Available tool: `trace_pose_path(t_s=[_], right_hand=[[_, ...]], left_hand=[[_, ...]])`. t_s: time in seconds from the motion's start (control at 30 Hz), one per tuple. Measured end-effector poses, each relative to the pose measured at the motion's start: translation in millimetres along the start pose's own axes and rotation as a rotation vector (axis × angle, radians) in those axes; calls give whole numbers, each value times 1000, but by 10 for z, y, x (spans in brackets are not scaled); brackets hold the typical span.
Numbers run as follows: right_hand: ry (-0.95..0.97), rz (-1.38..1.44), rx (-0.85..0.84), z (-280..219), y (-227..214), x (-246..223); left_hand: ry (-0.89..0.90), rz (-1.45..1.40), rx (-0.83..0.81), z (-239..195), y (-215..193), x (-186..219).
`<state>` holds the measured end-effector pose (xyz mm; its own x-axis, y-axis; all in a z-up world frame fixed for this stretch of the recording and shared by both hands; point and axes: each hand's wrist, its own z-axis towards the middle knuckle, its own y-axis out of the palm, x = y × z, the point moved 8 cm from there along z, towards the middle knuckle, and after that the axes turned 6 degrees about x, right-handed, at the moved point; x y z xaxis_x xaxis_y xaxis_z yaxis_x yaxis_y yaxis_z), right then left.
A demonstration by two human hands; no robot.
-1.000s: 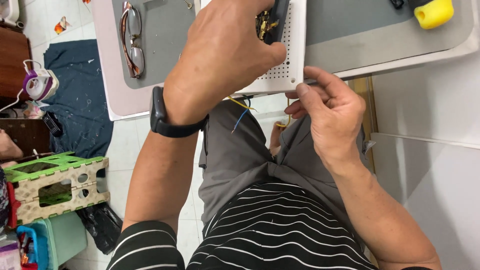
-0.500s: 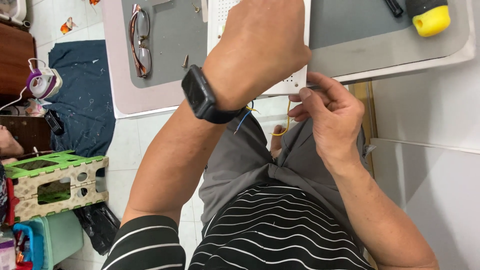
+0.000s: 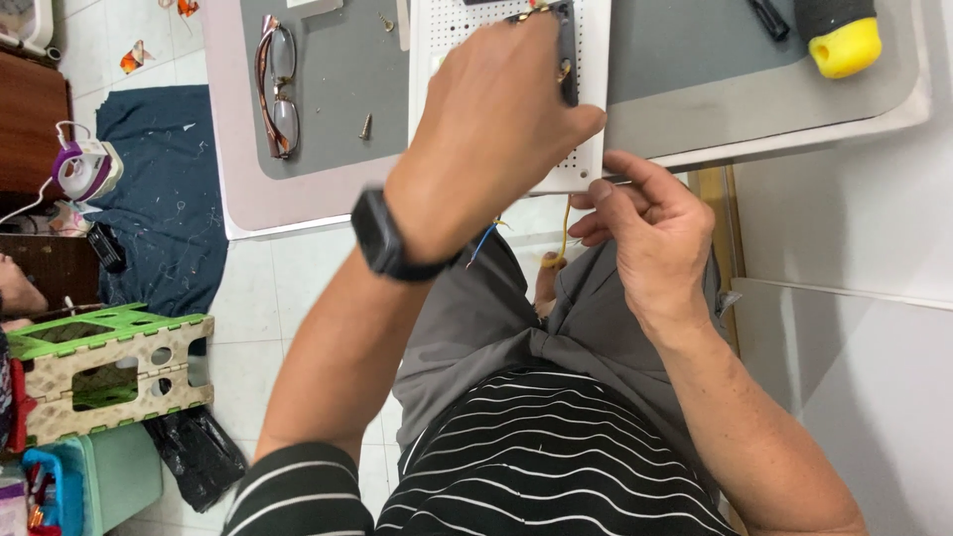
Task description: The person assembles an electrical switch mechanism by inserting wires into a black plastic housing and securing them with a screwdriver. They then place the assembled component onto a white perforated board alongside other electrical parts.
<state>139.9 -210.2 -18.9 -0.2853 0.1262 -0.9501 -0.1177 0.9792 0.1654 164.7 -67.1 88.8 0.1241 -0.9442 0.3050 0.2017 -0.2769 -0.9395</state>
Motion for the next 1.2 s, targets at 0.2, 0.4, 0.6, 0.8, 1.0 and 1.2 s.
trace_pose_path(t_s=[0.2,0.4,0.6,0.8,1.0,1.2], right_hand=[[-248,-251,36,26,-121,-135],[-886,-510,-26,-104,72,-685],[-1070,-812,-192,-86,515,-665],[-1139,-843,-213,42,645,-644],[-1118,-841,-215,147,593,-570],[-1121,-782,-161,176,568,-528]], left_hand=[[-68,-266,224,-721,-93,-343],[1,-223,388,-1098,-35,-573],[42,-93,407,-1034,54,-540],[114,-98,475,-1059,17,-516],[213,-111,548,-1116,24,-587],[260,-164,576,-1115,9,-630]])
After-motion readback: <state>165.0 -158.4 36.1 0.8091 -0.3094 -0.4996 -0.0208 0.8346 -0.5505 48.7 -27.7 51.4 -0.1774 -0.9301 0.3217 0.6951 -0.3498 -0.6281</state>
